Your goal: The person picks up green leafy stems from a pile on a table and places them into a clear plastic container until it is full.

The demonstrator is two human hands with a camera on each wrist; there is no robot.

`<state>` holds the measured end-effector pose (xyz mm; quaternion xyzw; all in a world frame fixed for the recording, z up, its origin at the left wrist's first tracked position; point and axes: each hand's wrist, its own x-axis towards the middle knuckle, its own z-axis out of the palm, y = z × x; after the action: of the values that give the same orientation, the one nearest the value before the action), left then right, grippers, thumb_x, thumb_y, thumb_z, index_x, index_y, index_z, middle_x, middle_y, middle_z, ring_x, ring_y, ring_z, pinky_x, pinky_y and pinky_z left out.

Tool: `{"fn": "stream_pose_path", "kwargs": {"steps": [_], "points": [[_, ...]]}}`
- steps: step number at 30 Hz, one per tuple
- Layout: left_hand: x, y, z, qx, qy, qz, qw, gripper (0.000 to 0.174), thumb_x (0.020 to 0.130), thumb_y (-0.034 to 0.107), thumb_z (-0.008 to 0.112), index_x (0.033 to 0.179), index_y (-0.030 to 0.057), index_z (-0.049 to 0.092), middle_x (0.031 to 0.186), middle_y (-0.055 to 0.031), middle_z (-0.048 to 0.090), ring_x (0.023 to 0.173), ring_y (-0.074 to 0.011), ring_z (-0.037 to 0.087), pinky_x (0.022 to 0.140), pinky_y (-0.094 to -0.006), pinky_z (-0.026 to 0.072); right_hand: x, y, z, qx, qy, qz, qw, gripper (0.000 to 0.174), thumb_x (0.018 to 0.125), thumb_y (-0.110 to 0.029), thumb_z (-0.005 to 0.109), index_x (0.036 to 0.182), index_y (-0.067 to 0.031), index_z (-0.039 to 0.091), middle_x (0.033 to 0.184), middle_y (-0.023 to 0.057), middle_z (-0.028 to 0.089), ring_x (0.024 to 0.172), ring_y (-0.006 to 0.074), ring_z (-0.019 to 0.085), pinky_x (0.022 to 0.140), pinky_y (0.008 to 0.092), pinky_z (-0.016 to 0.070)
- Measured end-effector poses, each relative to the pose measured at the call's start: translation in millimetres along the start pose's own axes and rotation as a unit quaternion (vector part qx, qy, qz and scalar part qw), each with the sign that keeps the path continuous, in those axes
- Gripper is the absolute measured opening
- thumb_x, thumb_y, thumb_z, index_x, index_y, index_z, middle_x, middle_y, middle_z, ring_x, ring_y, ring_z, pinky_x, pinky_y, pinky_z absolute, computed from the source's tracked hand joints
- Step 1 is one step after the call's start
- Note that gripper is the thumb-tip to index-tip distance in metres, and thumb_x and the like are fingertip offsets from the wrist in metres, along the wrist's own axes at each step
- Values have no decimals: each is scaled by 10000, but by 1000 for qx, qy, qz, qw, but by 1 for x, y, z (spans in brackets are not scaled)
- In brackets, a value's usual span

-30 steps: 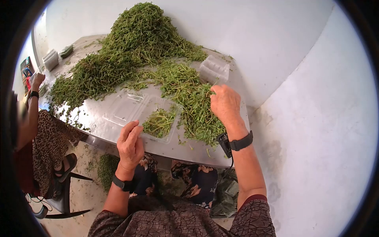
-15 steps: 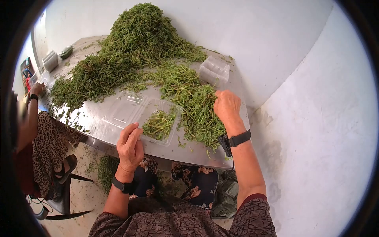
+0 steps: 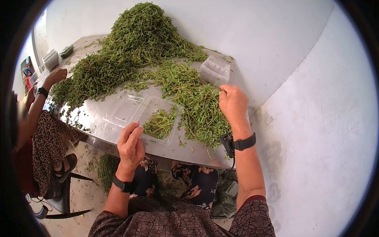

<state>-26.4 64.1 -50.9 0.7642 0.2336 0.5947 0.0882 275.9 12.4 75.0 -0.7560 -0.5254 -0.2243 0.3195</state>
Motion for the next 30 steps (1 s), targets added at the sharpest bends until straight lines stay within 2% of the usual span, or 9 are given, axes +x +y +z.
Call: {"fn": "stream_pose_path", "kwargs": {"steps": [4, 7, 9, 12, 14, 19, 25, 28, 30], "points": [[1, 0, -1, 11, -6, 0, 1000, 364, 729, -183, 514, 1028, -30, 653, 1148, -194, 622, 961, -327, 675, 813, -341, 552, 2, -6, -3, 76, -5, 44, 996, 141, 812, -145, 677, 918, -65, 723, 793, 152, 687, 684, 321, 650, 664, 408, 504], [0, 0, 0, 8, -4, -1, 1000, 360, 734, -183, 514, 1028, -30, 654, 1149, -193, 622, 958, -324, 675, 812, -339, 552, 2, -16, -7, 155, -19, 76, 985, 121, 823, -118, 670, 915, -52, 711, 692, 117, 635, 594, 207, 591, 605, 350, 466], [0, 0, 0, 6, -4, -2, 1000, 358, 736, -182, 513, 1028, -30, 653, 1149, -194, 622, 956, -324, 674, 811, -339, 552, 1, -22, -9, 214, -18, 75, 974, 95, 838, -72, 661, 908, -18, 695, 619, 59, 577, 558, 95, 490, 546, 293, 413], [1, 1, 0, 7, -1, 1, 1000, 356, 737, -183, 512, 1027, -31, 653, 1146, -196, 621, 955, -324, 674, 811, -339, 551, 0, -40, -13, 291, -5, 62, 955, 74, 854, -34, 652, 891, 21, 682, 600, 0, 553, 556, 44, 441, 511, 252, 375], [0, 1, 1, -1, 2, -8, 1000, 371, 702, -162, 565, 1034, -17, 647, 1112, -186, 638, 970, -345, 636, 820, -392, 538, -1, -51, -16, 314, -17, 61, 947, 70, 858, -25, 647, 883, 33, 678, 616, -17, 558, 559, 34, 437, 507, 240, 365], [-1, 0, 0, -4, 1, -9, 1000, 374, 702, -160, 566, 1038, -19, 649, 1114, -187, 639, 972, -346, 635, 819, -393, 536, -4, -65, -17, 362, -60, 68, 928, 79, 870, -22, 641, 874, 50, 672, 650, -37, 562, 576, 15, 431, 506, 214, 344], [2, 3, -1, -3, 0, -5, 1000, 365, 697, -154, 571, 1029, -26, 650, 1112, -189, 638, 971, -351, 637, 821, -394, 533, -13, -101, -27, 443, -117, 112, 882, 108, 895, -78, 639, 909, 21, 681, 720, -25, 613, 635, 20, 524, 538, 202, 421], [3, 3, -1, -2, -1, -5, 1000, 359, 696, -151, 573, 1024, -27, 650, 1107, -190, 637, 962, -354, 639, 820, -394, 533, -21, -111, -20, 506, -178, 126, 834, 115, 887, -94, 652, 917, 12, 688, 740, -10, 640, 649, 41, 563, 550, 208, 449], [3, 2, -2, 3, -4, -4, 1000, 358, 696, -150, 573, 1023, -27, 650, 1105, -190, 636, 957, -355, 639, 819, -393, 532, -28, -106, -12, 488, -230, 126, 833, 114, 882, -89, 655, 918, 13, 691, 741, -9, 642, 647, 42, 561, 547, 208, 444]]}}
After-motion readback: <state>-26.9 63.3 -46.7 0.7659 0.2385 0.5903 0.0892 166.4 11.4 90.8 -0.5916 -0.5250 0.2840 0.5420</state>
